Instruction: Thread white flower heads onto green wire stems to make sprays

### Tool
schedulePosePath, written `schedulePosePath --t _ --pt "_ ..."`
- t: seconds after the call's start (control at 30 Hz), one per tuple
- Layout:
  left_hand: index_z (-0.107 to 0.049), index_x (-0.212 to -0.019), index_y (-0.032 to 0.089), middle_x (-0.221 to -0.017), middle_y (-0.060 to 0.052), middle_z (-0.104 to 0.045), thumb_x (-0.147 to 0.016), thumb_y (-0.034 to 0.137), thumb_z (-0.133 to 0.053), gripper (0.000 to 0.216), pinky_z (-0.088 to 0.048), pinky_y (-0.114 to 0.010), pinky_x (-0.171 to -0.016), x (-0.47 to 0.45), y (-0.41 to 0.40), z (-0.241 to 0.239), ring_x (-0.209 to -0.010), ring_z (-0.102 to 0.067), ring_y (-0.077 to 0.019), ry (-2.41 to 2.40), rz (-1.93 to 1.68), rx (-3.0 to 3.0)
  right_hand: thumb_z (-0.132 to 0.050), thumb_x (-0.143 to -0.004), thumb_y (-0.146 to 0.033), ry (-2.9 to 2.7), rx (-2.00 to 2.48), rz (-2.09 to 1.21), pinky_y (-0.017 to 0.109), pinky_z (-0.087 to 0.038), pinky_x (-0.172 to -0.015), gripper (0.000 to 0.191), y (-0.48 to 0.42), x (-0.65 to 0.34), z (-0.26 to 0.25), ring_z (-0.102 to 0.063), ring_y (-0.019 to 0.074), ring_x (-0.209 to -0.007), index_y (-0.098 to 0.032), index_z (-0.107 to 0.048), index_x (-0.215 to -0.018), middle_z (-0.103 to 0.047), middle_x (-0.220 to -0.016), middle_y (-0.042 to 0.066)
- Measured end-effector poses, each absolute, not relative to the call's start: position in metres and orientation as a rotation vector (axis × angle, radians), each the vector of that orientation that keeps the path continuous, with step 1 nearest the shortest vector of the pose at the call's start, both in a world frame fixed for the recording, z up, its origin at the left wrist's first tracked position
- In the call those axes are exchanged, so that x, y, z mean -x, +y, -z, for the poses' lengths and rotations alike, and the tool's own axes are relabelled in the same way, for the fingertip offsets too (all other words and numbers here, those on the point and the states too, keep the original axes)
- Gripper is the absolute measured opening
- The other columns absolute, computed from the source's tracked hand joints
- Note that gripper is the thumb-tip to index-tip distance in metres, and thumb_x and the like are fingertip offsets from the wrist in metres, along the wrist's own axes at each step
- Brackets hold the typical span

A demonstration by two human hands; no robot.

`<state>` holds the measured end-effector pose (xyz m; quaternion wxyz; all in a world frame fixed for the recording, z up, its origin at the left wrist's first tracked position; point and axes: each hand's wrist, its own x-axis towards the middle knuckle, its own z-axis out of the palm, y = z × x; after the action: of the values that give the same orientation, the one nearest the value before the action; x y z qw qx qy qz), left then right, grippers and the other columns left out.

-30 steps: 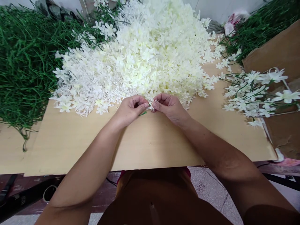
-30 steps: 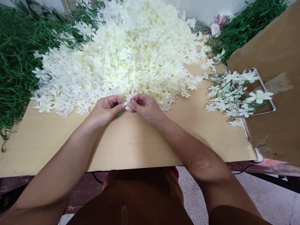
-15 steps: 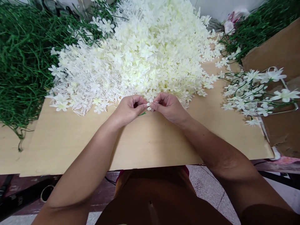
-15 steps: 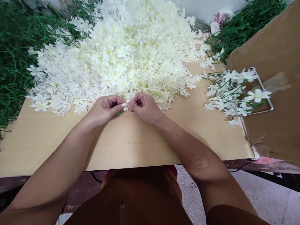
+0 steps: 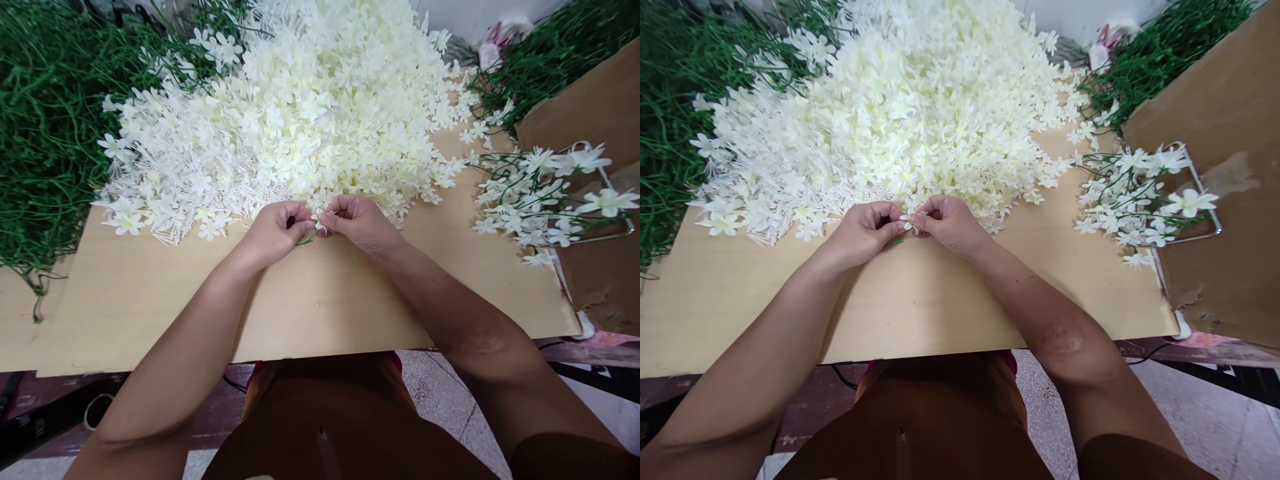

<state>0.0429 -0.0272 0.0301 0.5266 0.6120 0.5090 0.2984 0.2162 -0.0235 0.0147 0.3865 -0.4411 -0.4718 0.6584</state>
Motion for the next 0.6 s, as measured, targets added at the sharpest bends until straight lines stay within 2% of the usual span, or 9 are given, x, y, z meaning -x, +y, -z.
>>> schedulePosePath --t 0.13,0.37,0.5,0.6 --pt "-0.057 -0.062 0.016 -0.05 0.004 -0.048 -0.069 0.018 -0.062 0.008 -0.028 -0.022 -0.046 -0.044 -0.027 -0.029 -0.047 -0.035 -0.0067 1.226 -0.691 -1.47 -0.093 -0.055 -0.049 -1.286 1.169 -1.628 0.026 -0.052 -0.063 0.048 -0.024 -0.216 -0.015 -0.061 0.0104 -0.061 -0.018 -0.057 -0.065 -0.063 -0.06 -0.003" --pt "-0.058 -0.063 0.016 -0.051 0.004 -0.048 -0.069 0.023 -0.063 0.01 -0.026 -0.022 -0.046 -0.044 -0.026 -0.027 -0.047 -0.034 -0.0062 1.22 -0.69 -1.429 -0.091 -0.05 -0.056 -1.324 1.186 -1.47 0.024 -0.04 -0.054 0.052 -0.029 -0.213 -0.011 -0.049 0.0079 -0.056 -0.019 -0.058 -0.063 -0.058 -0.059 -0.004" --pt "-0.056 -0.063 0.016 -0.05 0.005 -0.047 -0.066 0.022 -0.063 0.009 -0.027 -0.021 -0.047 -0.043 -0.025 -0.025 -0.047 -0.034 -0.0063 1.216 -0.708 -1.412 -0.088 -0.056 -0.057 -1.349 1.185 -1.39 0.025 -0.04 -0.055 0.05 -0.031 -0.207 -0.008 -0.046 0.0081 -0.057 -0.02 -0.056 -0.063 -0.056 -0.06 -0.004" --pt "-0.056 -0.064 0.017 -0.052 0.005 -0.048 -0.067 0.023 -0.065 0.011 -0.028 -0.021 -0.047 -0.044 -0.025 -0.024 -0.048 -0.035 -0.0067 1.222 -0.71 -1.404 -0.089 -0.055 -0.057 -1.344 1.178 -1.366 0.025 -0.041 -0.056 0.05 -0.03 -0.205 -0.007 -0.045 0.0083 -0.057 -0.02 -0.056 -0.063 -0.056 -0.06 -0.004"
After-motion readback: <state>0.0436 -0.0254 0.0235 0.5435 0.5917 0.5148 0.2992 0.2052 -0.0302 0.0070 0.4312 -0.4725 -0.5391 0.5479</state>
